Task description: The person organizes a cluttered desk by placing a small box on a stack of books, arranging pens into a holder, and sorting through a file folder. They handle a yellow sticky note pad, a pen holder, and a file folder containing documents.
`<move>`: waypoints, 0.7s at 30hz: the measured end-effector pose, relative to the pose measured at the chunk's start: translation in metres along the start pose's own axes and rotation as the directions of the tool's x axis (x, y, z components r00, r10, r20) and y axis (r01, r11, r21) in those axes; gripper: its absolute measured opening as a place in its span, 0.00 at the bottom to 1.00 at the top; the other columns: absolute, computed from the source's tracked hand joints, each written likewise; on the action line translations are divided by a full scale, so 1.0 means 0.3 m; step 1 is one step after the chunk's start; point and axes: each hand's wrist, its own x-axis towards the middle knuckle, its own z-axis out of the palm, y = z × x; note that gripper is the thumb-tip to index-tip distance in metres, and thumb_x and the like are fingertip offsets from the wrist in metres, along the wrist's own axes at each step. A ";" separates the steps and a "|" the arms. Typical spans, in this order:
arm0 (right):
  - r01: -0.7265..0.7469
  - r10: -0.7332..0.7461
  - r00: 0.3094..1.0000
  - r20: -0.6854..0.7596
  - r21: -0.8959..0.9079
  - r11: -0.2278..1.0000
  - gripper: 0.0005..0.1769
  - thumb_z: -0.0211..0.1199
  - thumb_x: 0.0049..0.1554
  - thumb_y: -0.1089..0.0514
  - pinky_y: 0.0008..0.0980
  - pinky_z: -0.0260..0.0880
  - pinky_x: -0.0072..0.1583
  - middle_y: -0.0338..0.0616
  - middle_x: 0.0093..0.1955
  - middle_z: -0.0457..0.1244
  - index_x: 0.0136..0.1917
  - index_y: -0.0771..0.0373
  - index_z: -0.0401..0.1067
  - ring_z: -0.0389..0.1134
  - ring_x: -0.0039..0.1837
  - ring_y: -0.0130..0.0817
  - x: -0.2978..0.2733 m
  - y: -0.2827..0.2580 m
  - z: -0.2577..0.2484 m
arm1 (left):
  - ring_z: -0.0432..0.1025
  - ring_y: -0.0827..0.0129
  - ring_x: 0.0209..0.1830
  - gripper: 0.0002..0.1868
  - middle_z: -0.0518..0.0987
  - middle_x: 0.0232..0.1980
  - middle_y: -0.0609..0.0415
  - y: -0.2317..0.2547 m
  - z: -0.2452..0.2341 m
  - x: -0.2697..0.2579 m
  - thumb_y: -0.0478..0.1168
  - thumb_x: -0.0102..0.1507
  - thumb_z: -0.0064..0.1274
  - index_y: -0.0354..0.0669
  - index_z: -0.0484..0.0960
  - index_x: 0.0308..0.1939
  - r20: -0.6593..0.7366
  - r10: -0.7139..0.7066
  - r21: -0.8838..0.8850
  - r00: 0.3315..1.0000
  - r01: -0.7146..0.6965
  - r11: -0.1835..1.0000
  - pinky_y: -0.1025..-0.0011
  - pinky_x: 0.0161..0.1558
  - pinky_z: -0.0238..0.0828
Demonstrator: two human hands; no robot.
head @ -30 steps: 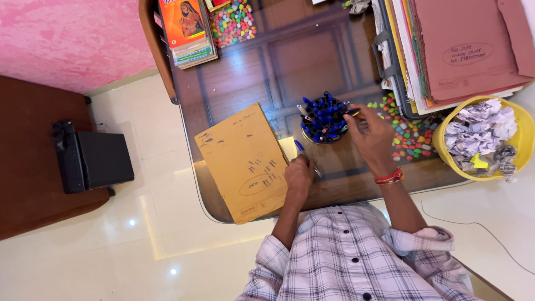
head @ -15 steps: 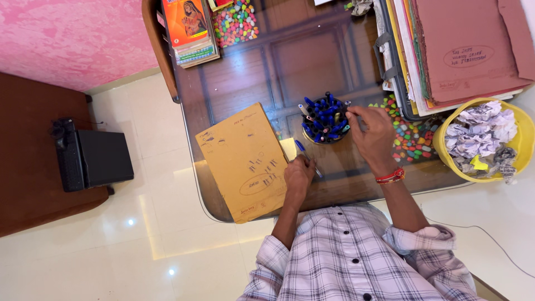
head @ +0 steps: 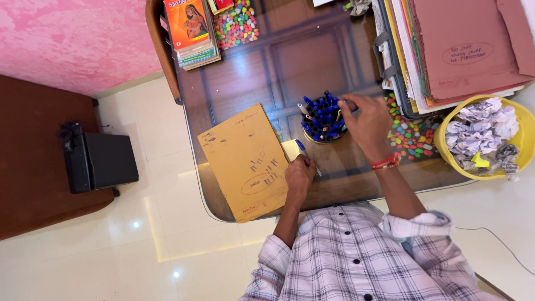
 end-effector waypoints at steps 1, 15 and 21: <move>0.046 -0.046 0.999 -0.008 -0.029 0.999 0.07 0.72 0.60 0.52 0.40 0.68 0.50 0.38 0.46 0.71 0.50 0.55 0.83 0.67 0.49 0.43 0.009 -0.005 0.004 | 0.79 0.42 0.38 0.18 0.83 0.34 0.39 0.002 -0.001 -0.001 0.55 0.61 0.60 0.44 0.84 0.36 0.001 -0.004 -0.004 1.000 0.004 1.000 0.52 0.43 0.76; 0.228 -0.225 0.962 -0.156 -0.001 0.974 0.03 0.72 0.61 0.56 0.39 0.70 0.53 0.37 0.48 0.70 0.48 0.55 0.81 0.68 0.53 0.40 -0.049 -0.013 -0.026 | 0.79 0.43 0.36 0.17 0.84 0.33 0.41 -0.013 0.004 -0.003 0.54 0.61 0.60 0.43 0.84 0.35 -0.015 0.042 -0.042 0.999 -0.042 0.998 0.52 0.42 0.76; 0.069 -0.066 0.993 -0.099 0.028 0.997 0.07 0.74 0.55 0.55 0.39 0.68 0.46 0.36 0.43 0.69 0.47 0.56 0.83 0.66 0.47 0.41 -0.050 -0.022 0.010 | 0.78 0.43 0.36 0.17 0.83 0.33 0.42 -0.014 0.006 0.000 0.54 0.61 0.60 0.43 0.84 0.35 -0.019 0.029 -0.019 0.999 -0.030 0.999 0.52 0.42 0.75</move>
